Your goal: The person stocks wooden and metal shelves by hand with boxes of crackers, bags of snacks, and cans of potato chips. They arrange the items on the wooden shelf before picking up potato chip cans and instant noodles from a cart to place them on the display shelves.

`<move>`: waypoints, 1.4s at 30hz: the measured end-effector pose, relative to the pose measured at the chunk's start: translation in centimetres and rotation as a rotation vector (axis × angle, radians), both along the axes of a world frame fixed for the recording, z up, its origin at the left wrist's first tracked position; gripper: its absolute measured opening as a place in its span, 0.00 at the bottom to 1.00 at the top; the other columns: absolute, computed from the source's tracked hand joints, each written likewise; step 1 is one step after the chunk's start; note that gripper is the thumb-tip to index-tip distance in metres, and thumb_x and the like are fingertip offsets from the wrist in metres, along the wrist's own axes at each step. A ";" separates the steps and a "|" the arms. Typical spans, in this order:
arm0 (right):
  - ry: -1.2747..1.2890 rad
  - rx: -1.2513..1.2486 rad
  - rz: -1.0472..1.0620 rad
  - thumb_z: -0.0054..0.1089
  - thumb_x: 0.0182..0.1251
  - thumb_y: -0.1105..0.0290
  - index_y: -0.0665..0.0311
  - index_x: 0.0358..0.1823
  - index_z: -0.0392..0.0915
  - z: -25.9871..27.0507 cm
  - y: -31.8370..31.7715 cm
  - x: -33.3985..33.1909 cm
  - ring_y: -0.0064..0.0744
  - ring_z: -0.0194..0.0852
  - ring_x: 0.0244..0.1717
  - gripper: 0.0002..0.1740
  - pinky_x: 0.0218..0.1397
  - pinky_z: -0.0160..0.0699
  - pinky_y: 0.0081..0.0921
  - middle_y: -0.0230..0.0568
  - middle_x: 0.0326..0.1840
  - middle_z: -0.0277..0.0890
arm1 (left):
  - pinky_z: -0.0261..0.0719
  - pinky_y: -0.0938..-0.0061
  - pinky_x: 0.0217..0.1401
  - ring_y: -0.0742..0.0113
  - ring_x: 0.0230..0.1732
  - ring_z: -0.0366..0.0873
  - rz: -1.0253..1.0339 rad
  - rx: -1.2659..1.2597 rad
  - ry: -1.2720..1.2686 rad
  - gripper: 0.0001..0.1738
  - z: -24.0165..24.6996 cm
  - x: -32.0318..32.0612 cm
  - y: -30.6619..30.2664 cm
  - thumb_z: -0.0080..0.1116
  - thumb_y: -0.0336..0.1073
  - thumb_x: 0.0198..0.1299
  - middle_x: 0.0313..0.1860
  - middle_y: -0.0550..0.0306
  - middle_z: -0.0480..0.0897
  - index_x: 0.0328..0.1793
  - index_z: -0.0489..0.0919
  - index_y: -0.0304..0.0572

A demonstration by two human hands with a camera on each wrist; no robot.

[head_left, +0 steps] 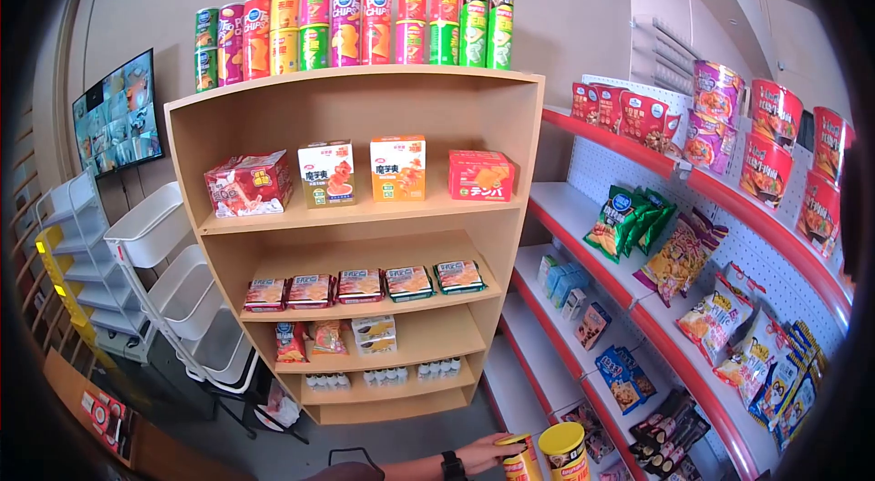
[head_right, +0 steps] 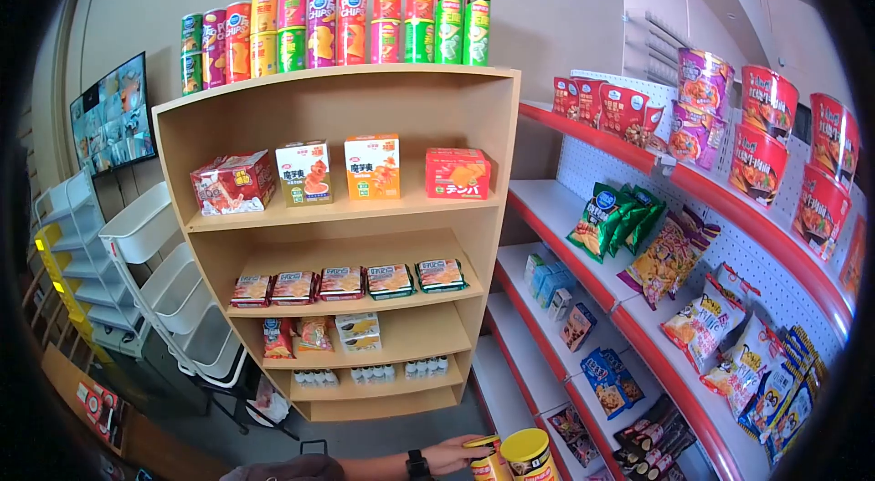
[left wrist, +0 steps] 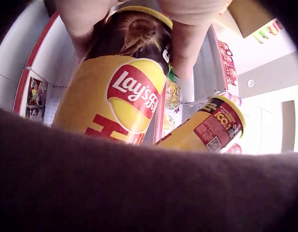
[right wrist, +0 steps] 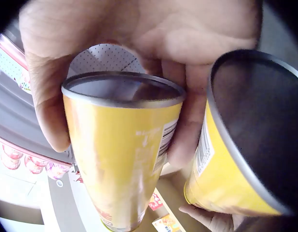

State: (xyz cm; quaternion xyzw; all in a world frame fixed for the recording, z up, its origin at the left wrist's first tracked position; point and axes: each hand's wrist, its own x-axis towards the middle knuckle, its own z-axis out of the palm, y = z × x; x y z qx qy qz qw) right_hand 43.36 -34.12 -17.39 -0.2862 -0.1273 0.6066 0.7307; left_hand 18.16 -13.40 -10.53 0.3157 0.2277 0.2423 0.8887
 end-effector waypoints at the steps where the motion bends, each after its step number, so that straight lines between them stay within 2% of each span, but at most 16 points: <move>1: -0.009 0.012 0.000 0.68 0.59 0.47 0.66 0.77 0.62 0.5 0.1 0.0 0.53 0.73 0.66 0.49 0.69 0.74 0.50 0.50 0.70 0.73 | 0.77 0.66 0.69 0.69 0.67 0.75 -0.100 -0.094 -0.068 0.26 2.7 -0.2 -0.4 0.65 0.35 0.71 0.69 0.56 0.77 0.72 0.71 0.41; 4: 0.061 0.000 -0.042 0.67 0.59 0.46 0.64 0.74 0.67 -0.6 -0.4 0.2 0.49 0.78 0.55 0.45 0.57 0.78 0.48 0.49 0.62 0.78 | 0.72 0.56 0.76 0.53 0.70 0.75 -0.269 -0.017 -0.040 0.43 -1.7 1.2 -1.3 0.68 0.30 0.66 0.74 0.47 0.74 0.83 0.57 0.41; 5: 0.072 0.036 -0.034 0.67 0.59 0.47 0.64 0.74 0.66 -1.0 -0.1 0.3 0.50 0.78 0.57 0.45 0.59 0.78 0.49 0.48 0.63 0.78 | 0.71 0.56 0.77 0.53 0.72 0.74 -0.390 0.251 -0.122 0.43 -5.8 2.5 -0.8 0.68 0.33 0.67 0.77 0.48 0.71 0.83 0.57 0.44; 6: 0.081 0.072 -0.023 0.67 0.60 0.48 0.64 0.75 0.66 -1.4 -0.2 0.3 0.50 0.77 0.59 0.45 0.61 0.77 0.50 0.48 0.65 0.77 | 0.73 0.59 0.74 0.57 0.70 0.75 -0.409 0.174 -0.106 0.39 -4.2 2.1 -1.3 0.69 0.33 0.66 0.74 0.51 0.73 0.80 0.62 0.44; 8: 0.061 0.094 -0.044 0.67 0.60 0.49 0.64 0.76 0.65 2.3 0.1 -1.0 0.51 0.76 0.63 0.46 0.65 0.76 0.51 0.48 0.68 0.76 | 0.78 0.64 0.69 0.67 0.68 0.76 -0.433 0.023 -0.071 0.31 2.8 0.6 -2.4 0.70 0.33 0.66 0.68 0.56 0.78 0.73 0.71 0.44; 11: 0.037 0.114 -0.055 0.69 0.59 0.51 0.64 0.78 0.63 3.2 0.3 -1.8 0.53 0.73 0.69 0.48 0.71 0.72 0.53 0.49 0.72 0.73 | 0.76 0.61 0.72 0.64 0.70 0.75 -0.366 0.157 -0.043 0.36 2.3 1.2 -2.0 0.73 0.30 0.61 0.69 0.57 0.78 0.75 0.70 0.46; 12: 0.031 0.119 -0.054 0.69 0.58 0.51 0.64 0.78 0.62 3.8 0.5 -2.1 0.53 0.72 0.71 0.49 0.73 0.71 0.53 0.49 0.74 0.72 | 0.75 0.61 0.73 0.64 0.70 0.74 -0.353 0.179 -0.009 0.37 3.7 1.1 -1.9 0.73 0.30 0.61 0.69 0.57 0.78 0.76 0.69 0.47; 13: 0.108 0.162 -0.037 0.73 0.54 0.62 0.64 0.77 0.63 4.6 0.4 -2.0 0.48 0.70 0.72 0.47 0.75 0.69 0.50 0.48 0.73 0.71 | 0.73 0.61 0.75 0.63 0.71 0.74 -0.328 0.242 0.002 0.39 3.9 1.2 -1.8 0.73 0.28 0.60 0.70 0.57 0.78 0.77 0.68 0.46; 16: 0.047 0.137 -0.013 0.73 0.54 0.65 0.64 0.76 0.63 6.7 0.0 -2.1 0.47 0.71 0.72 0.46 0.75 0.69 0.48 0.47 0.73 0.71 | 0.71 0.63 0.76 0.63 0.71 0.74 -0.245 0.273 -0.049 0.40 5.4 1.5 -1.7 0.72 0.27 0.60 0.71 0.57 0.77 0.78 0.66 0.46; 17: 0.007 0.122 0.011 0.73 0.54 0.66 0.64 0.76 0.63 7.4 -0.3 -2.0 0.46 0.71 0.72 0.46 0.75 0.69 0.48 0.47 0.73 0.71 | 0.69 0.64 0.77 0.64 0.71 0.73 -0.276 0.259 -0.069 0.40 6.1 1.3 -1.4 0.71 0.25 0.60 0.71 0.57 0.77 0.78 0.66 0.44; 20: -0.155 0.075 0.118 0.74 0.54 0.70 0.64 0.76 0.64 9.6 -1.0 -2.0 0.44 0.71 0.71 0.46 0.75 0.70 0.46 0.46 0.72 0.72 | 0.70 0.64 0.76 0.65 0.71 0.74 -0.134 0.218 -0.192 0.38 4.8 1.3 -1.2 0.70 0.25 0.60 0.70 0.57 0.79 0.77 0.68 0.43; 25: -0.470 0.039 0.356 0.75 0.53 0.75 0.64 0.75 0.64 13.5 -0.1 -2.7 0.41 0.72 0.70 0.45 0.74 0.70 0.43 0.45 0.72 0.72 | 0.70 0.65 0.76 0.66 0.70 0.75 -0.171 0.273 -0.206 0.36 5.2 0.6 -0.8 0.70 0.25 0.61 0.68 0.58 0.80 0.76 0.70 0.44; 28: -0.660 0.022 0.429 0.75 0.54 0.82 0.63 0.74 0.64 13.8 1.0 -3.0 0.34 0.74 0.66 0.44 0.71 0.72 0.36 0.42 0.67 0.74 | 0.71 0.65 0.75 0.66 0.70 0.75 -0.170 0.307 -0.189 0.37 6.5 0.5 -1.0 0.71 0.25 0.60 0.68 0.57 0.79 0.76 0.70 0.44; 32: -0.632 -0.010 0.476 0.77 0.56 0.80 0.63 0.76 0.61 15.9 2.1 -4.1 0.32 0.76 0.63 0.47 0.67 0.76 0.34 0.40 0.67 0.74 | 0.69 0.65 0.76 0.67 0.71 0.73 -0.226 0.387 -0.094 0.42 8.0 0.2 -1.0 0.73 0.24 0.57 0.69 0.59 0.79 0.78 0.67 0.44; 34: -0.718 0.007 0.476 0.77 0.56 0.80 0.62 0.78 0.59 15.6 2.3 -4.4 0.32 0.75 0.65 0.49 0.68 0.75 0.34 0.40 0.69 0.73 | 0.70 0.65 0.76 0.67 0.70 0.73 -0.277 0.428 -0.089 0.41 8.1 0.2 -1.0 0.74 0.25 0.57 0.68 0.59 0.79 0.77 0.68 0.44; 42: -0.659 0.059 0.485 0.77 0.56 0.78 0.62 0.79 0.58 16.6 2.9 -5.5 0.33 0.72 0.70 0.50 0.71 0.73 0.33 0.40 0.71 0.72 | 0.72 0.67 0.73 0.68 0.68 0.75 -0.320 0.534 -0.057 0.38 9.1 -0.5 -1.1 0.75 0.26 0.57 0.67 0.58 0.80 0.74 0.71 0.42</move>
